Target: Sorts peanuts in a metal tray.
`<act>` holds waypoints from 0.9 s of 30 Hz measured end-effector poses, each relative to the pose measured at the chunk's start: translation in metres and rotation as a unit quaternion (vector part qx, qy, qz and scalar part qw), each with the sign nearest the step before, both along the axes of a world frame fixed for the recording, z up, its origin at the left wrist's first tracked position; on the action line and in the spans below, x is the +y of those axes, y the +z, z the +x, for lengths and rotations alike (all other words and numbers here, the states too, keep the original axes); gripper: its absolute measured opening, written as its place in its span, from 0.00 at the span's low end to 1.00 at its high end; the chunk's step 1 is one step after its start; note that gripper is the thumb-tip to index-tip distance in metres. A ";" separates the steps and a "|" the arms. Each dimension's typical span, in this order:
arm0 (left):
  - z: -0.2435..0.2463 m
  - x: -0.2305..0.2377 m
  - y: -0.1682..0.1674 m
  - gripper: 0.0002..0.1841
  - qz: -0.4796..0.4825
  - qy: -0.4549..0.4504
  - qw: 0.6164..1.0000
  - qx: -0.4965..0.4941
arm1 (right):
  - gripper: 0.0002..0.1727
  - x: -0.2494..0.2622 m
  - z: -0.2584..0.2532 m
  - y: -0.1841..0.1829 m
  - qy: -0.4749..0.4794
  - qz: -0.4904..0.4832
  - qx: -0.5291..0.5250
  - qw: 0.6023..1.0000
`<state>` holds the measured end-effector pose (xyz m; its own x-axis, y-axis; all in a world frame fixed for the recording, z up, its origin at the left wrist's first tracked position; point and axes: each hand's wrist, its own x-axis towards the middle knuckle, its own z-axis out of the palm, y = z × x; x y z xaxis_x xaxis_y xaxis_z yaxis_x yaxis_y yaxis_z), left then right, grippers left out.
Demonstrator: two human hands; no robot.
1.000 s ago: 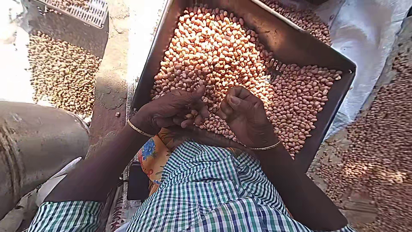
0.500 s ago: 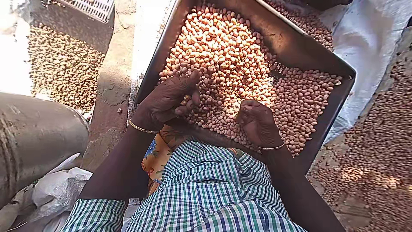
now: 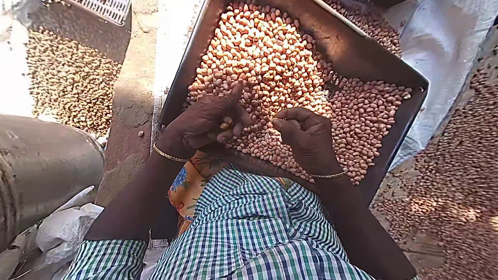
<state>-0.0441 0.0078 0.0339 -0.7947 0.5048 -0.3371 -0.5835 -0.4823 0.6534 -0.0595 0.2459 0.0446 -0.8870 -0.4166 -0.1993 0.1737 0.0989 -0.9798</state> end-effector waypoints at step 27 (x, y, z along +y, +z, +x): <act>-0.004 0.001 0.002 0.31 0.021 0.015 1.000 -0.008 | 0.08 -0.014 0.012 -0.032 0.149 0.214 0.247 0.933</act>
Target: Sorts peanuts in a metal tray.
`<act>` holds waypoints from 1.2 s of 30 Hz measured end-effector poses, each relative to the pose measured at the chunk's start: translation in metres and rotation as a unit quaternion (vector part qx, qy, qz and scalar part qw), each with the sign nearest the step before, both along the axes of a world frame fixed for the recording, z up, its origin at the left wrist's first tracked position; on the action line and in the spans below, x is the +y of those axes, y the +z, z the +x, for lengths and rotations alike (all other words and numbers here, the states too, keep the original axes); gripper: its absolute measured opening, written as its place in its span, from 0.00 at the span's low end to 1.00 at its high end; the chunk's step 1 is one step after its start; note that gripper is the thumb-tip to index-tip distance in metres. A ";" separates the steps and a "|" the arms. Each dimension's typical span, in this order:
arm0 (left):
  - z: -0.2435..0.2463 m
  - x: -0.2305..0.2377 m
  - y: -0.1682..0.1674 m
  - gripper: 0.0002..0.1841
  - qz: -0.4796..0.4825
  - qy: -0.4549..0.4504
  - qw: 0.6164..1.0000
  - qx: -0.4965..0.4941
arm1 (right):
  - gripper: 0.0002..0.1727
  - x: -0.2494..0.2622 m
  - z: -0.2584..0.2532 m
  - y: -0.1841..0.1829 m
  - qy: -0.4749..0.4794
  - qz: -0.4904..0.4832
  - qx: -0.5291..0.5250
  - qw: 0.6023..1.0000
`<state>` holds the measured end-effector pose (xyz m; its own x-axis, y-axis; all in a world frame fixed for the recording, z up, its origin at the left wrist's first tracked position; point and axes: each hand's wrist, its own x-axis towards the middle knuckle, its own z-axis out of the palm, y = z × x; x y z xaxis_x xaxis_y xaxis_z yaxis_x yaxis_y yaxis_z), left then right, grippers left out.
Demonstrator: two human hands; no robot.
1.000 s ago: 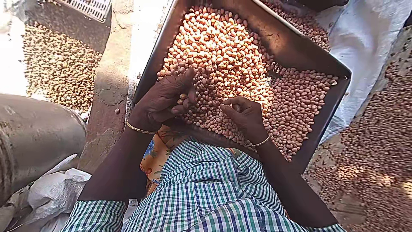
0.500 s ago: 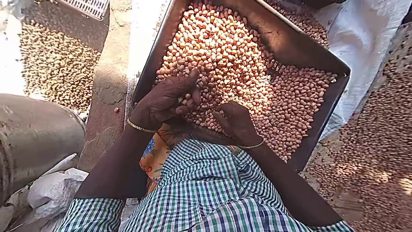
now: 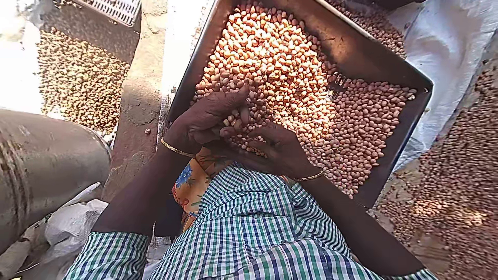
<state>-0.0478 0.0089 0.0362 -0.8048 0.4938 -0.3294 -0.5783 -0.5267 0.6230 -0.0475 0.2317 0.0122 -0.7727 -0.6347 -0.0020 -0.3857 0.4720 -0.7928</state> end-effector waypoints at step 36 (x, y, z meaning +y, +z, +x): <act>0.002 -0.003 -0.004 0.31 -0.001 0.088 0.995 0.046 | 0.08 -0.022 -0.005 -0.001 0.033 0.052 0.024 0.998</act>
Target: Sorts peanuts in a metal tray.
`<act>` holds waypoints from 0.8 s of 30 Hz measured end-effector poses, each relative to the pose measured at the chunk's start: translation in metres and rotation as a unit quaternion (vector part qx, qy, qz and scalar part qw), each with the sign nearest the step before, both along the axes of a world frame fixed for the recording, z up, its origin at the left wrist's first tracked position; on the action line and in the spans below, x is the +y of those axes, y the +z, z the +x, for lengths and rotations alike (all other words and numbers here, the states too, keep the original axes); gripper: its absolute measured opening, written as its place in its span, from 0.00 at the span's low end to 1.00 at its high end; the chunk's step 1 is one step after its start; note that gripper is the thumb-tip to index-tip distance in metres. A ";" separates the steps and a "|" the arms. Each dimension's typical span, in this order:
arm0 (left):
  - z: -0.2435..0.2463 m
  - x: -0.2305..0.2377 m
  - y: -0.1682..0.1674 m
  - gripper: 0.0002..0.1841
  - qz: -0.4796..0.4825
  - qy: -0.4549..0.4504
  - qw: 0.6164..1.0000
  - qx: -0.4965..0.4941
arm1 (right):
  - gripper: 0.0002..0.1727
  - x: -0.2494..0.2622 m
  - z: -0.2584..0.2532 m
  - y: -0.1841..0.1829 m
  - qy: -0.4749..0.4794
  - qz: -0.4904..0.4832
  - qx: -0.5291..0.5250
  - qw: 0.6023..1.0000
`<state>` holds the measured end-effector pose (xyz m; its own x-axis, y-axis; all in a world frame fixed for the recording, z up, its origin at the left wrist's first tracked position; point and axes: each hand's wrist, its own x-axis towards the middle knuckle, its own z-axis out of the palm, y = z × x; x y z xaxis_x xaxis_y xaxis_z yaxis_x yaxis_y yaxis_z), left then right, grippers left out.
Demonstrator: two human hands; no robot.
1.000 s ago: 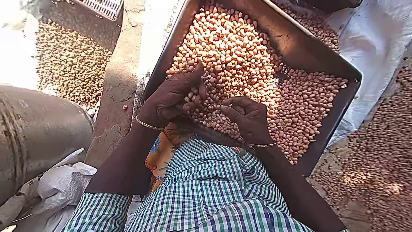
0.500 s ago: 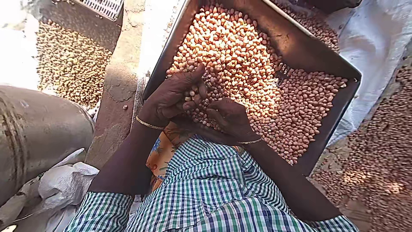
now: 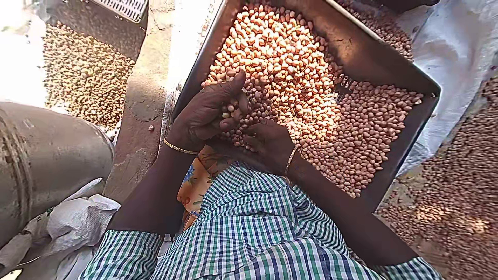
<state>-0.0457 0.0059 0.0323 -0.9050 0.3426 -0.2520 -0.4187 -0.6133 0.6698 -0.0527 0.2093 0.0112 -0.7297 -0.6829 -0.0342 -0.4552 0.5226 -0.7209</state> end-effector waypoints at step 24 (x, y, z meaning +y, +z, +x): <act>0.000 0.000 0.002 0.31 0.004 0.004 1.000 0.005 | 0.08 0.021 -0.011 0.007 -0.041 0.056 0.007 0.998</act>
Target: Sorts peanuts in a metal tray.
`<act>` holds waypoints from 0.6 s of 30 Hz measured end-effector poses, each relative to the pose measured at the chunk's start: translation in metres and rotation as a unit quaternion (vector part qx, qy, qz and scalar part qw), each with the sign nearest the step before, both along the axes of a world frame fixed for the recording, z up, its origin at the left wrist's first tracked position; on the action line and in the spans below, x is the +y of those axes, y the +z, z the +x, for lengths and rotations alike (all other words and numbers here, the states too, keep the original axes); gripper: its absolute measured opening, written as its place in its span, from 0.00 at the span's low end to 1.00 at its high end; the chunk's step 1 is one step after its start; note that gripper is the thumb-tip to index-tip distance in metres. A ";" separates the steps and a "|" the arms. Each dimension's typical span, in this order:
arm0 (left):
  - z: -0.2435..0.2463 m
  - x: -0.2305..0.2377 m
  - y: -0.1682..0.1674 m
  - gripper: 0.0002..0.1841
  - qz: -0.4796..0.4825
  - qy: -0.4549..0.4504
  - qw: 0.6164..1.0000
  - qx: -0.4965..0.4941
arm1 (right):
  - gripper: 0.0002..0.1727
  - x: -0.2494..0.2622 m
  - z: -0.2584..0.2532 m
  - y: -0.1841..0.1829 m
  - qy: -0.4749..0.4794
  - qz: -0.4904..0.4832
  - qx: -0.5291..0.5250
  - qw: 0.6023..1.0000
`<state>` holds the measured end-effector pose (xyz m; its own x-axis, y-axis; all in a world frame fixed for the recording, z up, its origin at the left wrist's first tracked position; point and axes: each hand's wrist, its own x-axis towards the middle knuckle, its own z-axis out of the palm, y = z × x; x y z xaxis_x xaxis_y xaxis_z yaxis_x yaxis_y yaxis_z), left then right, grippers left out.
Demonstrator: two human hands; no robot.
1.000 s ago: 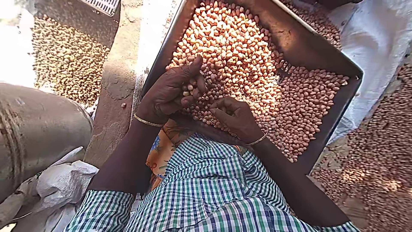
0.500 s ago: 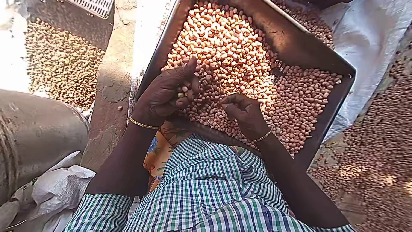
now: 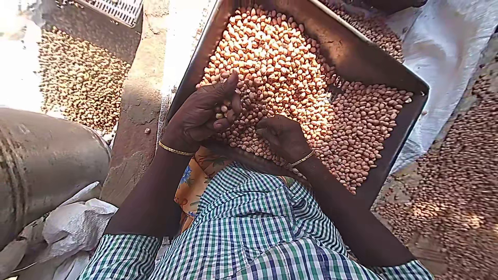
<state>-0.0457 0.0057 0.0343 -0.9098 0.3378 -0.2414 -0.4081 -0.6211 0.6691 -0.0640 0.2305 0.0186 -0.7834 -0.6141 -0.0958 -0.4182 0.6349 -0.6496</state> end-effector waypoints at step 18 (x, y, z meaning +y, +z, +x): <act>0.000 -0.003 -0.008 0.30 -0.003 -0.034 0.999 0.011 | 0.08 0.048 -0.030 0.000 -0.247 -0.284 -0.194 0.906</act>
